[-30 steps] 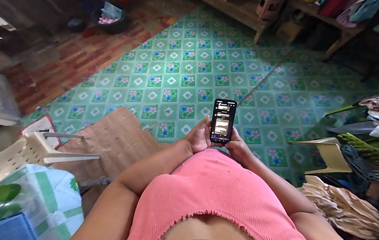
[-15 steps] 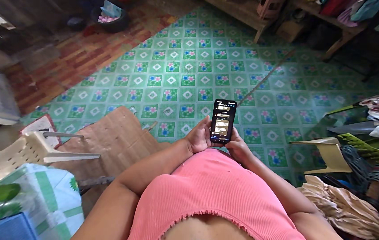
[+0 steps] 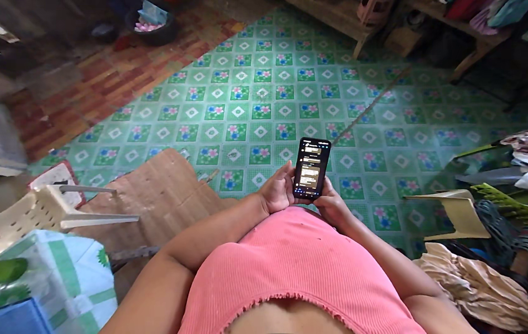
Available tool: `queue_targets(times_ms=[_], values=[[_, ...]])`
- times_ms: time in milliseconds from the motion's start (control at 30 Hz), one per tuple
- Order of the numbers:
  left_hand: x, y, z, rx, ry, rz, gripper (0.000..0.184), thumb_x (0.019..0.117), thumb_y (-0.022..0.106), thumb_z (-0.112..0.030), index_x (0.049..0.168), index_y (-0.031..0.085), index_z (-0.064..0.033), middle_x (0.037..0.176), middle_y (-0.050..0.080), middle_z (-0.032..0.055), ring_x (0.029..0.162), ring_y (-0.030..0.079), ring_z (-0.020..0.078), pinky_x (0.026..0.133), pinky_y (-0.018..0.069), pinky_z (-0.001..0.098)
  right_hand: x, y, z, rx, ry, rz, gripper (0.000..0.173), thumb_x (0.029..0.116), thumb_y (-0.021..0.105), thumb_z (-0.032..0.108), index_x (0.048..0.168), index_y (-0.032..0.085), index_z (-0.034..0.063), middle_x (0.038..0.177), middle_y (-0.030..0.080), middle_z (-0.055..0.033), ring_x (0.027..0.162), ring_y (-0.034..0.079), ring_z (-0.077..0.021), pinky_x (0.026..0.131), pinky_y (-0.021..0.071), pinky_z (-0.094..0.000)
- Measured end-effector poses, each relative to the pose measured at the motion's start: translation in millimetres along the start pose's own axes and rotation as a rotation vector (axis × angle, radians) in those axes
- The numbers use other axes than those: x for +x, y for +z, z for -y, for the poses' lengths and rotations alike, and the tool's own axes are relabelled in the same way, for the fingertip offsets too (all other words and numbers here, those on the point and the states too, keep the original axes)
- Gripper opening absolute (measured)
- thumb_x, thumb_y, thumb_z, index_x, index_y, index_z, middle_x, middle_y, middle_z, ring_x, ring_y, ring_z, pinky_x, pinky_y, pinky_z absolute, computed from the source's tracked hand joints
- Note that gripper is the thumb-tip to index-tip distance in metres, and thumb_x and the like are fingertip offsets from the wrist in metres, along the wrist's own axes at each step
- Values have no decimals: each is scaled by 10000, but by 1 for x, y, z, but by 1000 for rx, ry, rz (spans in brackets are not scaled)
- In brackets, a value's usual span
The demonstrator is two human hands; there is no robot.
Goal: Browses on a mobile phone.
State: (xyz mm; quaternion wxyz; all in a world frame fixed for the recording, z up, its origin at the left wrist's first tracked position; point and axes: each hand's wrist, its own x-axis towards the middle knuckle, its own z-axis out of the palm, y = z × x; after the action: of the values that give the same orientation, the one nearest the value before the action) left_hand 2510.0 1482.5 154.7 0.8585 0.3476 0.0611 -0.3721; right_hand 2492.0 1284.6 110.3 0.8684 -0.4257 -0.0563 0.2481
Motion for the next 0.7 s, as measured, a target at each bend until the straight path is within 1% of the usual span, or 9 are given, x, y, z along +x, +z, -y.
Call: queue_targets(times_ms=[133, 233, 300, 367, 467, 600, 700], values=[[0, 2, -1, 1, -1, -16, 704, 1044, 121, -633, 1445, 445, -153, 1349, 595, 227, 1189, 626, 397, 975, 530, 567, 0, 0, 1, -6, 0, 2, 786, 721, 494, -118, 1438, 262, 105, 1262, 634, -167, 1056, 700, -304, 880, 602, -481], [1, 2, -1, 4, 0, -19, 714, 1043, 117, -637, 1452, 448, -155, 1353, 596, 226, 1194, 625, 398, 978, 528, 573, 0, -1, 1, 7, 2, 12, 770, 725, 491, -125, 1425, 272, 108, 1269, 630, -181, 1061, 699, -324, 889, 599, -501], [1, 1, -1, 2, 0, -16, 709, 1045, 119, -636, 1456, 444, -159, 1356, 593, 227, 1191, 627, 398, 972, 532, 568, 1, 0, 1, -3, 3, 7, 776, 722, 495, -119, 1430, 271, 105, 1264, 629, -182, 1051, 699, -317, 879, 600, -493], [1, 1, 0, 3, -2, -14, 697, 1046, 117, -631, 1435, 450, -159, 1346, 598, 226, 1179, 633, 397, 959, 539, 562, 0, 0, 0, -8, 1, 0, 781, 719, 497, -115, 1434, 266, 99, 1260, 632, -182, 1051, 699, -317, 877, 599, -494], [0, 2, -1, -3, -2, -14, 698, 1047, 136, -633, 1442, 455, -154, 1342, 602, 226, 1180, 634, 392, 969, 537, 558, 0, 1, 1, -16, 5, 0, 784, 715, 488, -122, 1430, 260, 106, 1252, 639, -167, 1040, 704, -304, 867, 605, -479], [0, 2, -1, 0, -3, -8, 704, 1047, 127, -633, 1444, 455, -153, 1339, 605, 226, 1175, 638, 392, 967, 539, 555, 0, 0, 0, -2, 5, 4, 787, 721, 484, -131, 1435, 259, 111, 1280, 624, -179, 1076, 693, -326, 899, 593, -514], [0, 2, -1, -2, -6, -13, 692, 1049, 126, -628, 1446, 444, -158, 1342, 599, 229, 1174, 636, 396, 964, 540, 555, 0, -1, -2, -18, -3, -14, 770, 714, 507, -110, 1423, 283, 93, 1260, 631, -179, 1058, 692, -312, 872, 595, -496]])
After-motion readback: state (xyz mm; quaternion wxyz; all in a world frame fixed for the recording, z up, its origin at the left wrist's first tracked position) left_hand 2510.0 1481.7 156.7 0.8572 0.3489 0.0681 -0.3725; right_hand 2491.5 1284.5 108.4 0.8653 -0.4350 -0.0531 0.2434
